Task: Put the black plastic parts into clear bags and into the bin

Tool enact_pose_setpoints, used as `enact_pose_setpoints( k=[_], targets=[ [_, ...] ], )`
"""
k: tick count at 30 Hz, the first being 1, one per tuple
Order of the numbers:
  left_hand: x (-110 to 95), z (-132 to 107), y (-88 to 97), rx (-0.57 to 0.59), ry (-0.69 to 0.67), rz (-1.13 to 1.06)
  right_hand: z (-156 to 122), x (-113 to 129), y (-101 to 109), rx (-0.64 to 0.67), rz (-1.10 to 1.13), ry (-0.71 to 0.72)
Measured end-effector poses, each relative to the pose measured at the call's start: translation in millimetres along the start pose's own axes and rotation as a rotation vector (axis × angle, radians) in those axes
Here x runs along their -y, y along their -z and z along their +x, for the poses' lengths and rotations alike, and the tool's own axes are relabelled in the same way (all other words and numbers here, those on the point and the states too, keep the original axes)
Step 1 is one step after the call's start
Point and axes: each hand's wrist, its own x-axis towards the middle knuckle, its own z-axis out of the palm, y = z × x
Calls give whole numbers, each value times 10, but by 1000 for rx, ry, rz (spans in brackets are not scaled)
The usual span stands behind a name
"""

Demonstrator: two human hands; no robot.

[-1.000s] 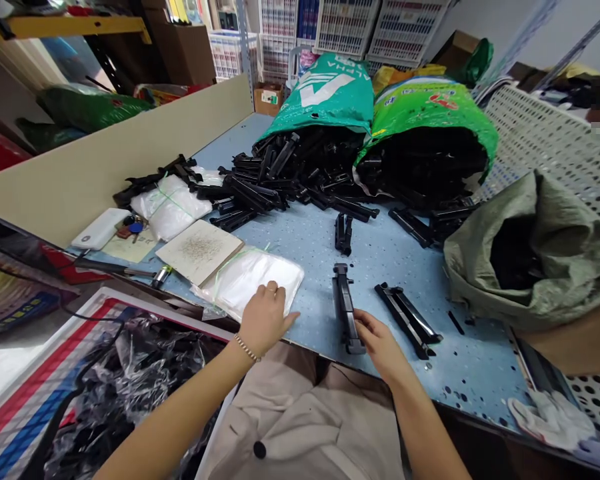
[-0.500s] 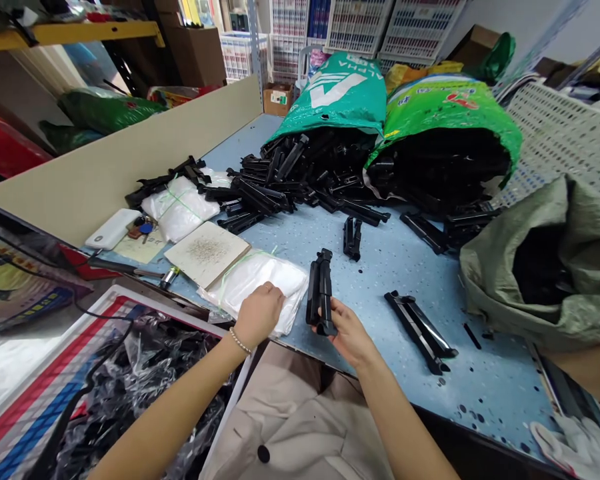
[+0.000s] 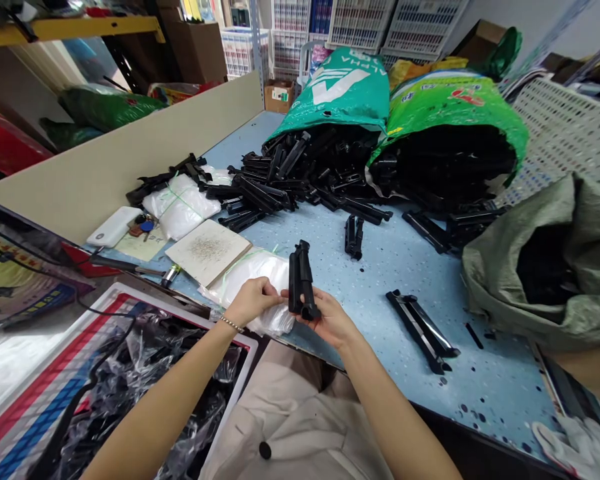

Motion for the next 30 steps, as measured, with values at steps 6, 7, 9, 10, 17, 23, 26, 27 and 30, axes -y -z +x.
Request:
enact_pose_setpoints(
  k=[6, 7, 9, 10, 17, 23, 26, 27, 30],
  targets=[
    [3, 9, -14, -7, 7, 41, 98, -20, -13, -4, -40, -20],
    [1, 7, -17, -9, 7, 41, 99, -22, -16, -2, -45, -27],
    [-1, -1, -4, 0, 11, -8, 102, -29, -21, -7, -54, -42],
    [1, -7, 13, 10, 21, -60, 104, -34, -23, -10, -60, -48],
    [14, -102, 215, -28, 51, -307, 105, -73, 27, 8, -67, -48],
    [-140, -250, 126, -75, 41, 198, 77, -100, 65, 2, -73, -27],
    [-193, -282, 52, -81, 37, 388, 60, -102, 62, -7, -67, -18],
    [-191, -279, 40, -73, 51, 364, 56, -102, 60, -7, -65, -16],
    [-141, -241, 43, -24, 114, 201, 59, -107, 57, -4, -64, -24]
  ],
)
